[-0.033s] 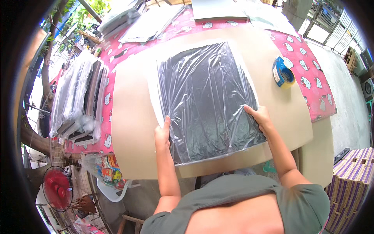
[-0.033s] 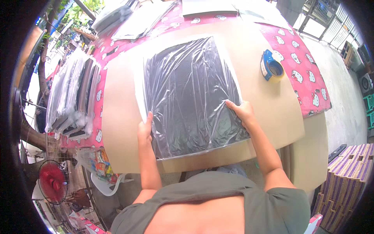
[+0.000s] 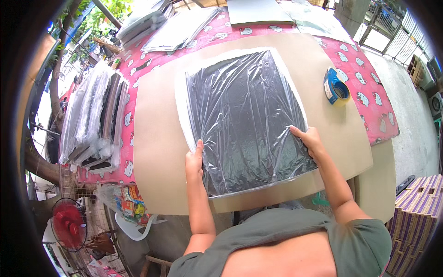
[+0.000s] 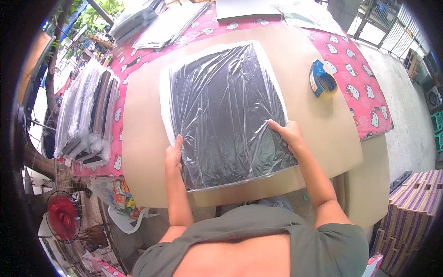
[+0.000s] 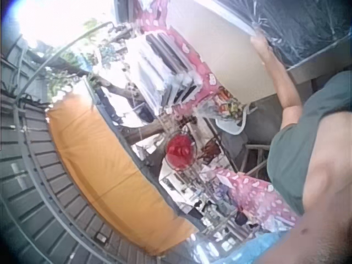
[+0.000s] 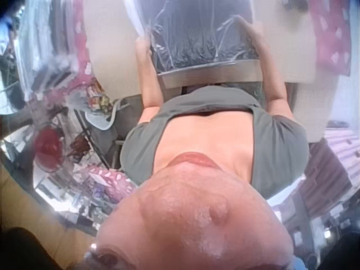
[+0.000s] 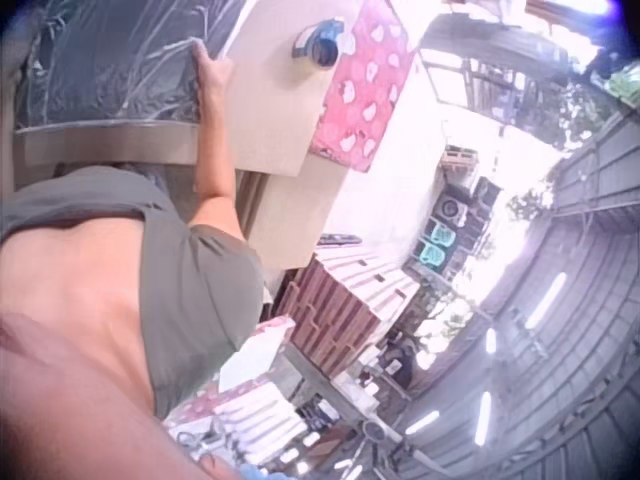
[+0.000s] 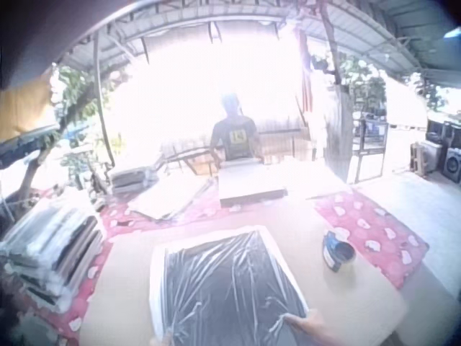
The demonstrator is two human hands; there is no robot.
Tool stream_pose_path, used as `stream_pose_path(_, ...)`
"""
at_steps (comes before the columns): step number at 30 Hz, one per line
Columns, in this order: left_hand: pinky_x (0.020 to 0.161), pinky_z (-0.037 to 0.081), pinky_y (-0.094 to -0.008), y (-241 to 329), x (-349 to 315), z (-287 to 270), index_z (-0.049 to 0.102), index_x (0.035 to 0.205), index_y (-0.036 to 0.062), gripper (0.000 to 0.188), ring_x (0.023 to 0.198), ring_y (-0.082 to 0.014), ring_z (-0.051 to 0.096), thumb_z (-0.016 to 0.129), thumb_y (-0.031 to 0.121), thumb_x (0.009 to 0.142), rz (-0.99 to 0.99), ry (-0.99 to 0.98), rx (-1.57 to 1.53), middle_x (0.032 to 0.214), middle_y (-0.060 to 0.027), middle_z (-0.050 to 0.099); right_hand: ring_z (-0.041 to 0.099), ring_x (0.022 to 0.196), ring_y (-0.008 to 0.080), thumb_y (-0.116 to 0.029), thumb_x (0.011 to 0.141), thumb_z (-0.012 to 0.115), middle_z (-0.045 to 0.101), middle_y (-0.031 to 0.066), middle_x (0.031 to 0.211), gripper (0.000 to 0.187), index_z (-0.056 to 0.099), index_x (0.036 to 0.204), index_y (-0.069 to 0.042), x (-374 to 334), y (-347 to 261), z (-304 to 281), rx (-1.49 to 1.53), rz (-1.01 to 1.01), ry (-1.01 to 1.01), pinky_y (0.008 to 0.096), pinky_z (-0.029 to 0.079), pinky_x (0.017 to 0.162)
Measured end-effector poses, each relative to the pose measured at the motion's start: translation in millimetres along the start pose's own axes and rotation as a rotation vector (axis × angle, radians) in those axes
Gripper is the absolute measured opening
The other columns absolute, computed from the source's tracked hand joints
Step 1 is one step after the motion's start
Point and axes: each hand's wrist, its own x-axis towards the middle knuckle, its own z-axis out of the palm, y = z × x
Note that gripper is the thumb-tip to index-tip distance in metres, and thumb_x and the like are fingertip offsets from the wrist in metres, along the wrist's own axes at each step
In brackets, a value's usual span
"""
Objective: The person wraps black panels in brown paper, secures the paper with tape, and moves the finished packages to a stack.
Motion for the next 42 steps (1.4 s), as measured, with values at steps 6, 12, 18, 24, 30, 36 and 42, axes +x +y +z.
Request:
stream_pose_path(6,0.084,0.044,-0.0368,16,13,8,0.048,0.112,-0.0168,0.073,0.097,-0.0255,0.056,0.068,0.045,0.078,-0.194,-0.148,-0.039,0.109,-0.0225,0.057,0.063,0.062,0.0193,-0.029,0.073,0.076,0.064,0.0139,0.076,0.046,0.061,0.090,0.011,20,5,0,-0.025,0.070,0.010,0.0309,0.052,0.056)
stream_pose_path(12,0.088,0.042,-0.0364,27,10,4,0.046,0.117,-0.0131,0.069,0.101,-0.0247,0.053,0.067,0.042,0.079,-0.211,-0.073,0.165,0.112,-0.0216,0.054,0.060,0.091,0.0273,-0.036,0.073,0.074,0.058,0.0246,0.102,0.061,0.053,0.108,0.010,37,1,-11,-0.572,-0.051,0.108,0.0346,0.051,0.070)
stream_pose_path(18,0.094,0.037,-0.0361,7,22,-117,0.047,0.121,-0.0028,0.054,0.110,-0.0232,0.049,0.064,0.032,0.083,0.087,0.355,0.098,0.120,-0.0165,0.052,0.055,0.095,0.0374,-0.049,0.063,0.074,0.050,0.0250,0.109,0.079,0.045,0.116,0.002,103,-43,-117,-1.137,-0.672,0.728,0.0454,0.040,0.088)
stream_pose_path(24,0.087,0.043,-0.0446,-152,27,-260,0.052,0.116,-0.0003,0.044,0.105,-0.0338,0.052,0.048,0.033,0.087,-0.638,0.919,0.577,0.119,-0.0196,0.053,0.060,0.095,0.0354,-0.049,0.066,0.068,0.061,0.0185,0.108,0.071,0.049,0.123,-0.011,143,-15,-198,-1.507,-0.403,0.874,0.0458,0.046,0.082)
stream_pose_path(30,0.079,0.046,-0.0285,-190,-24,-315,0.061,0.108,-0.0006,0.036,0.088,-0.0146,0.058,0.070,0.019,0.079,-0.113,0.833,-0.186,0.101,-0.0074,0.063,0.056,0.102,0.0352,-0.055,0.069,0.063,0.059,0.0153,0.114,0.066,0.052,0.118,-0.012,117,8,-341,-1.369,0.056,0.937,0.0519,0.041,0.086)
stream_pose_path(36,0.069,0.047,-0.0290,-138,-53,-340,0.066,0.096,0.0012,0.027,0.076,-0.0149,0.061,0.073,0.013,0.072,-0.060,0.920,0.141,0.090,-0.0081,0.066,0.058,0.094,0.0349,-0.053,0.071,0.065,0.062,0.0175,0.105,0.068,0.052,0.113,-0.002,87,30,-407,-1.673,-0.232,1.093,0.0418,0.044,0.083)
stream_pose_path(42,0.066,0.047,-0.0380,-97,-67,-320,0.063,0.078,0.0059,0.022,0.072,-0.0260,0.064,0.070,0.026,0.073,0.080,1.184,0.622,0.079,-0.0126,0.066,0.058,0.064,0.0222,-0.049,0.074,0.067,0.062,0.0074,0.072,0.053,0.063,0.087,0.001,-11,117,-368,-0.413,0.247,0.662,0.0325,0.046,0.061)
